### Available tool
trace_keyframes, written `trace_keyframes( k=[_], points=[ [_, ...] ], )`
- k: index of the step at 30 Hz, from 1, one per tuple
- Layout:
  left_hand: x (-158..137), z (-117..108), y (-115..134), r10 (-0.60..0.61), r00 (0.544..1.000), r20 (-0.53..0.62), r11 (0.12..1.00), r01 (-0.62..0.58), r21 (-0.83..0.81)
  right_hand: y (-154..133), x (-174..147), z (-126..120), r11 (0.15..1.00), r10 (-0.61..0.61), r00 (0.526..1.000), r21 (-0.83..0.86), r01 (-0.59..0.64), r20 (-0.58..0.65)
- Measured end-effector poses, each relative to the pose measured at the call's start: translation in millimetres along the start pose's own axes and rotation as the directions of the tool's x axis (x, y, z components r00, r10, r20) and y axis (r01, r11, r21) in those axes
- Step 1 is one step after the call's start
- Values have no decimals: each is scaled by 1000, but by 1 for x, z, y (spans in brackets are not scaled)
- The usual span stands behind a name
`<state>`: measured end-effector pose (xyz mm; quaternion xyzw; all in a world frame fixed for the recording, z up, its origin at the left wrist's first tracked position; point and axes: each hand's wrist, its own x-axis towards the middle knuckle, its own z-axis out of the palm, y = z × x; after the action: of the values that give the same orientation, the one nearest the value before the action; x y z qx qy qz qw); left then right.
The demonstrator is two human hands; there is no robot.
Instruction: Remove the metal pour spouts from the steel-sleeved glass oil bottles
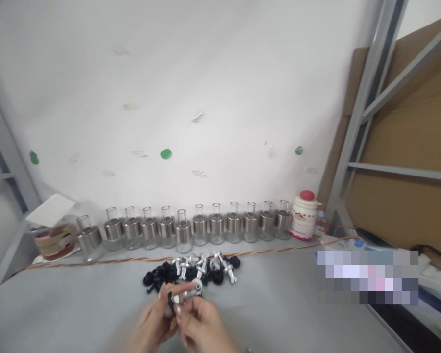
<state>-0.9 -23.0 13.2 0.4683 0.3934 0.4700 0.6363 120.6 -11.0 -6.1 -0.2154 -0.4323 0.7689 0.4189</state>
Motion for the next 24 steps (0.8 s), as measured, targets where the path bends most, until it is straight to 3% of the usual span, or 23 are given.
trace_keyframes(
  k=[10,16,20,24],
  points=[
    [-1,5,-2,80,991,-106,996,-82,-19,1,2,11,996,-14,999,93,10,40],
    [1,6,-8,-28,978,-205,992,2,-127,0,4,12,995,-23,1000,98,22,11],
    [3,8,-5,-68,982,-174,982,35,-185,3,5,7,995,-49,999,90,49,-5],
    [6,9,-4,-92,989,-115,975,66,-214,8,6,1,997,-79,996,-20,78,-50]
  ],
)
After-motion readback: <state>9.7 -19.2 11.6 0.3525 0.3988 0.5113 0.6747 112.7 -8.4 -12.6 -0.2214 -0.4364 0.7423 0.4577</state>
